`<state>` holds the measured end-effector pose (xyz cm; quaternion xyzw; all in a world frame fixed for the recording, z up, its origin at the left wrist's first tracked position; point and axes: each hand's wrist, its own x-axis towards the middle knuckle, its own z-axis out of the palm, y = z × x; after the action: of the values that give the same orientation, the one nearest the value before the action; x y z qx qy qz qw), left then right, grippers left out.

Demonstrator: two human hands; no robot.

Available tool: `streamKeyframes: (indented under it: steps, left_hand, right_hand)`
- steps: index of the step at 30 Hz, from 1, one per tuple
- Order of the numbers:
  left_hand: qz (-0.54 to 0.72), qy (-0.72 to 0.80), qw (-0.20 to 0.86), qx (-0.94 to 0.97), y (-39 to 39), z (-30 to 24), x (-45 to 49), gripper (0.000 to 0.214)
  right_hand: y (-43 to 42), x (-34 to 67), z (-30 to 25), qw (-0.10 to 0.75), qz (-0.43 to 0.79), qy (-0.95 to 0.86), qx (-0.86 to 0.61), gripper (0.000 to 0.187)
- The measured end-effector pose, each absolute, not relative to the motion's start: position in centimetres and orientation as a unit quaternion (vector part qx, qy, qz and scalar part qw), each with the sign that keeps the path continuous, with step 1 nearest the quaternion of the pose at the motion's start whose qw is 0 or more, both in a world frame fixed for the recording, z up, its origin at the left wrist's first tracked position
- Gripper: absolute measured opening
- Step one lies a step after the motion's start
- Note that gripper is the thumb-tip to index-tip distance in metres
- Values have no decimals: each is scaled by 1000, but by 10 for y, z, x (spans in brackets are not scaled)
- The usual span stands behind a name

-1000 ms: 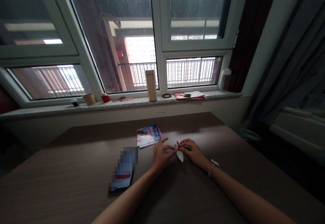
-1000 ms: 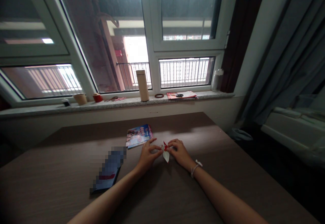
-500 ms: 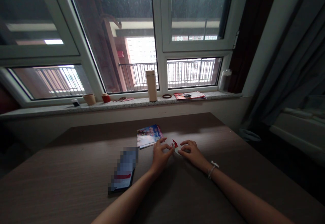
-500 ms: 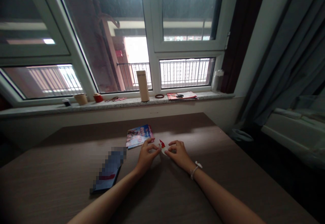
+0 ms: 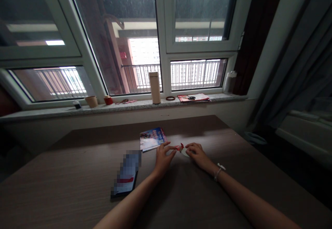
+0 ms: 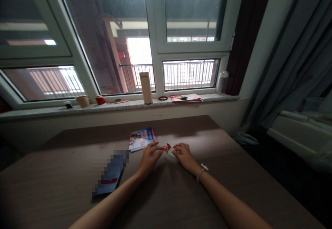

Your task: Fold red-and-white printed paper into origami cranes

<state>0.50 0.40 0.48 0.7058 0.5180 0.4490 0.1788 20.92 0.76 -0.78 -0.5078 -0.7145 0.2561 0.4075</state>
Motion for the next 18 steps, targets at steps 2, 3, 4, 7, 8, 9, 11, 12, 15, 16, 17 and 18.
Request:
streamKeyframes:
  steps: [2,3,4,7,8,9,11,12,15,16,17,18]
  left_hand:
    - [455,519,179,701,6,5,3,17]
    - [457,520,181,699,7,4,3,17]
    - [458,521,182,697,9,3,2,18]
    - [449,520,187,702,12,-1,0,20]
    - [443,519,187,707,14,-2,0,20]
    - [436,519,189,710,15,-4,0,19]
    - [420,522,199,715,16,-6,-1,19]
    - [412,523,205,717,17,-6,-1,19]
    - [395,518,219,727,18,-7,-2,17]
    - [393,514,221,730,18,-7,-2,16]
    - [390,512,223,732,19,-6,-3,15]
    - [386,511,225,734,19,-6,-3,14]
  right_hand:
    - [9,211,-7,402,258,-717,-507,26]
    - [9,212,-7,396,260,-720,-507,27]
    - [9,213,-7,389,262,-723,-507,27]
    - [8,214,-5,369,269,-738,-497,29]
    - [7,214,-5,365,272,-742,-491,29]
    - [7,215,-5,363,276,-746,-485,29]
    - [7,215,-5,363,283,-750,-475,28]
    - [7,215,-5,364,285,-751,-472,27]
    - [8,216,-7,369,289,-749,-467,25]
    - [8,216,-7,372,289,-748,-467,25]
    - [8,216,-8,373,290,-747,-468,25]
    - [8,216,-8,372,291,-746,-470,26]
